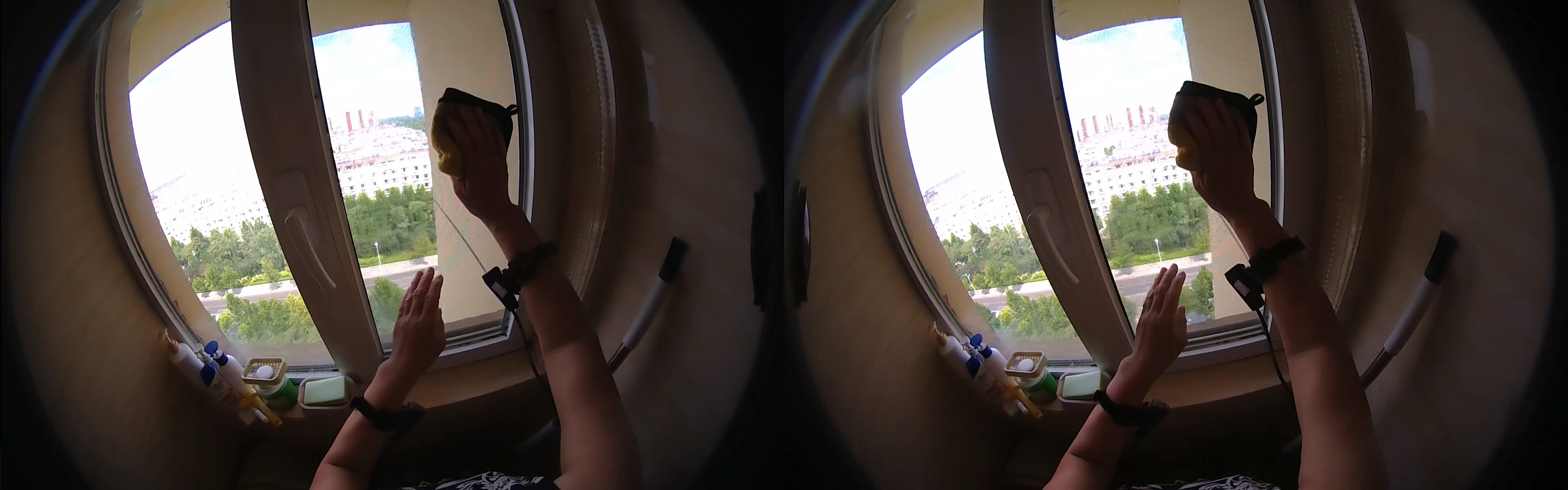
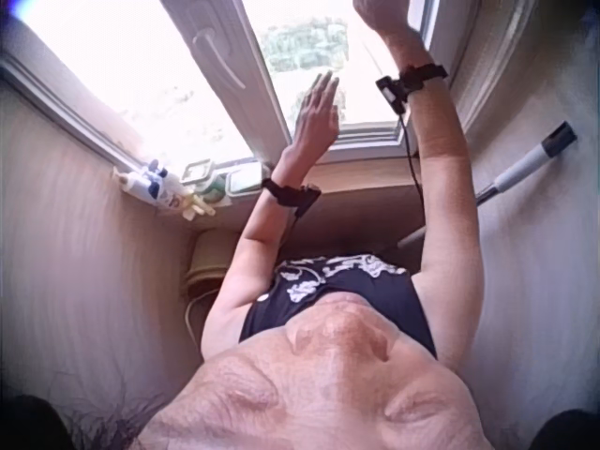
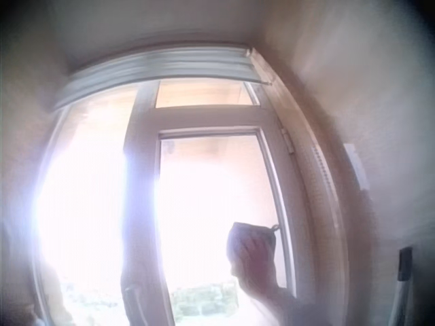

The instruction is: The person wipes the window ledge and window frame with a cloth, moving aside bottles of toiletries and a soap dish.

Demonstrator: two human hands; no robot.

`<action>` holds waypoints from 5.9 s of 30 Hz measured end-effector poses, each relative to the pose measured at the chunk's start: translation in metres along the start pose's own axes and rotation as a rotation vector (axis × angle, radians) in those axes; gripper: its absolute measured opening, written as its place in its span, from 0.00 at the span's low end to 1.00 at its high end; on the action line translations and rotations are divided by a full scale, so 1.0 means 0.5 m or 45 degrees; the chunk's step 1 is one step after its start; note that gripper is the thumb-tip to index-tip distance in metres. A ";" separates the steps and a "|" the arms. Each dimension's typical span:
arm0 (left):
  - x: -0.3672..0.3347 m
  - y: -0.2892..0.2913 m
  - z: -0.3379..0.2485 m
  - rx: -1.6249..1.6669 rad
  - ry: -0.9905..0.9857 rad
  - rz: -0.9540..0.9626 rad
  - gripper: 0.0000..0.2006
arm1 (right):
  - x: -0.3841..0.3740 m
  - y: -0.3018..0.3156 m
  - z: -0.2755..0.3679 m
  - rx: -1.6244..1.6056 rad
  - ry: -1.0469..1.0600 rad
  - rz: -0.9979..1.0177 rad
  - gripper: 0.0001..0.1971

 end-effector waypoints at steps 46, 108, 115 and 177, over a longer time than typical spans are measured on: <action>0.173 0.055 0.135 0.160 0.305 -0.044 0.22 | 0.124 -0.088 0.317 -0.175 0.031 0.164 0.26; 0.270 -0.126 0.012 2.667 1.408 0.629 0.19 | 0.561 0.424 0.410 -1.920 -2.736 0.002 0.41; 0.264 -0.137 0.041 1.756 1.095 0.503 0.20 | 0.573 0.391 0.449 -2.017 -3.242 -0.015 0.19; 0.004 -0.053 -0.013 1.015 0.540 0.129 0.19 | 0.145 0.176 0.010 0.055 -0.177 0.242 0.34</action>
Point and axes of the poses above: each hand's wrist, its own x-axis away from the middle knuckle, its own y-axis out of the back of the hand, z = x × y, the point moved 2 cm from there along -x, towards the middle knuckle, and after that the axes turned 2 degrees about y, right-handed, at the moved point
